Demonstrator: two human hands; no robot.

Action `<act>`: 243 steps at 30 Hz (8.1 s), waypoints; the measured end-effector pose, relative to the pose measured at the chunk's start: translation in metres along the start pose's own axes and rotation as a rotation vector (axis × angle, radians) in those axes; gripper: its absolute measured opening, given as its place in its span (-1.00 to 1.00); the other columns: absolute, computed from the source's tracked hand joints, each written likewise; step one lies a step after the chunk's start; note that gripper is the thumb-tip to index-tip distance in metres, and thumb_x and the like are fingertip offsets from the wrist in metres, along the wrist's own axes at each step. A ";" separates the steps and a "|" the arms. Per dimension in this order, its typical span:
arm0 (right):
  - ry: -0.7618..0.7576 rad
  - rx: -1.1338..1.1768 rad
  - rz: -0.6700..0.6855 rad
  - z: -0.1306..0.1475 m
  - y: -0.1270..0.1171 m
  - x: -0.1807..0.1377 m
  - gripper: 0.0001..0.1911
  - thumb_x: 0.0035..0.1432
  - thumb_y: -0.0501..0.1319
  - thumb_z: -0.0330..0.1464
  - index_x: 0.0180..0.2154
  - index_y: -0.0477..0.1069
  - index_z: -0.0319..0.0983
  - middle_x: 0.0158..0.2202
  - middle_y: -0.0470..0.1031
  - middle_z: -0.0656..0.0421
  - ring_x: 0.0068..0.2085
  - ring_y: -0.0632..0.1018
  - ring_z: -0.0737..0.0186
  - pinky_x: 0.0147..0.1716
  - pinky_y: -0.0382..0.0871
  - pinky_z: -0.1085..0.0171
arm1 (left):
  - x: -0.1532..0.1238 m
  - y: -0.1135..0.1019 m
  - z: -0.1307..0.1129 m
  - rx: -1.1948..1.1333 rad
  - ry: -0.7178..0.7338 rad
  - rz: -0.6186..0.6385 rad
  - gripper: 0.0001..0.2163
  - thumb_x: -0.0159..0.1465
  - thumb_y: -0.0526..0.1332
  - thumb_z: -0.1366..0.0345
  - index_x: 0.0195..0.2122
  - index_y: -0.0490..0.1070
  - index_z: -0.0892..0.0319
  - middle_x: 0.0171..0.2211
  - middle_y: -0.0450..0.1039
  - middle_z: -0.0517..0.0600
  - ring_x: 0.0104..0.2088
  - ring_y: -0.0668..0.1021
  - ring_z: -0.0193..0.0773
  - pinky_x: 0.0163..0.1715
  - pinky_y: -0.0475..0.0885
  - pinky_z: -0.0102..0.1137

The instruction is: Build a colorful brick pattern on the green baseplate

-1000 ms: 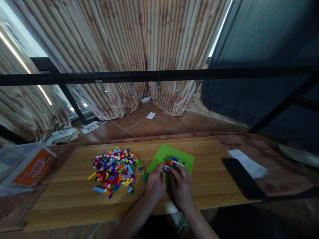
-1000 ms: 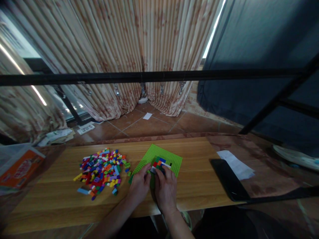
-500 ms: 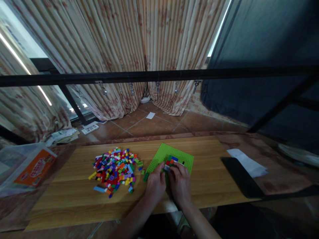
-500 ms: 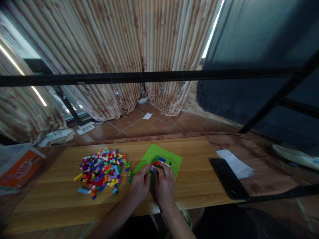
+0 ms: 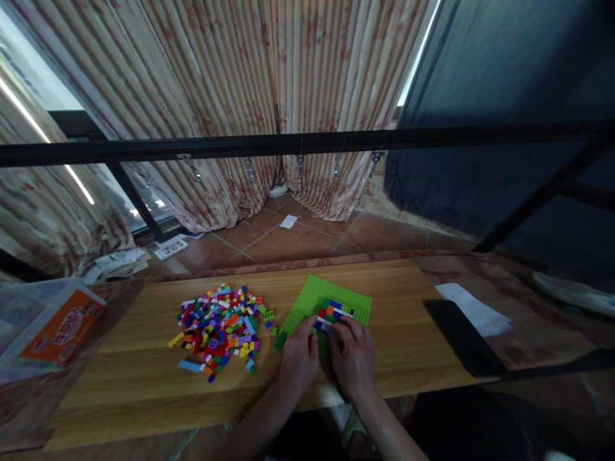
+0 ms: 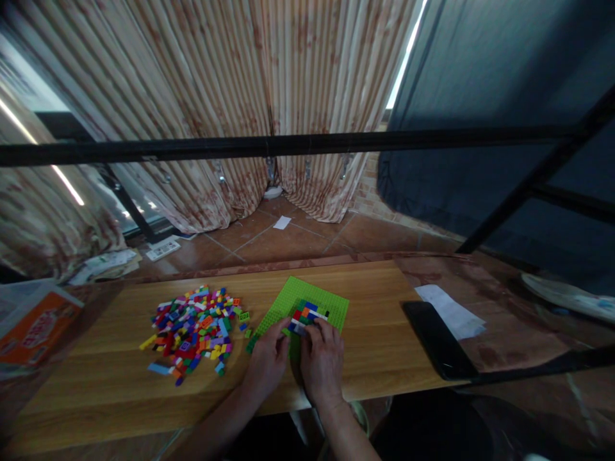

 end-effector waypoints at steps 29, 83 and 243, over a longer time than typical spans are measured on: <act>-0.112 -0.277 0.196 0.006 -0.004 -0.013 -0.53 0.04 0.25 -0.40 0.04 0.44 -0.17 0.04 0.47 0.00 0.00 0.41 -0.02 0.03 0.17 0.05 | -0.008 0.029 -0.003 0.561 0.218 0.241 -0.48 0.21 -0.02 0.60 0.21 0.26 0.30 0.17 0.35 0.21 0.19 0.41 -0.06 0.17 0.38 -0.15; 0.018 -0.094 0.060 -0.067 -0.006 -0.013 -0.58 0.27 -0.01 -0.15 -0.08 0.49 -0.23 -0.03 0.46 -0.04 0.00 0.42 -0.05 -0.04 0.31 -0.03 | 0.038 -0.139 0.037 0.836 -0.092 -0.090 -0.74 0.26 0.10 0.40 -0.07 0.48 0.17 -0.06 0.54 0.10 0.03 0.50 -0.11 0.14 0.33 -0.20; 0.086 -0.051 0.042 -0.056 -0.013 -0.008 -0.69 0.28 0.06 -0.28 -0.13 0.52 -0.23 -0.01 0.46 -0.03 -0.01 0.44 0.01 -0.04 0.37 0.00 | 0.009 0.007 0.005 0.313 0.359 -0.026 -0.68 0.30 0.00 0.52 -0.01 0.41 0.17 -0.03 0.47 0.12 -0.01 0.52 -0.17 0.04 0.48 -0.22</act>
Point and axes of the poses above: each hand's wrist, its own x-axis towards the middle knuckle, its own y-axis out of the palm, z = x × y, the point moved 5 cm from there along x, towards the middle knuckle
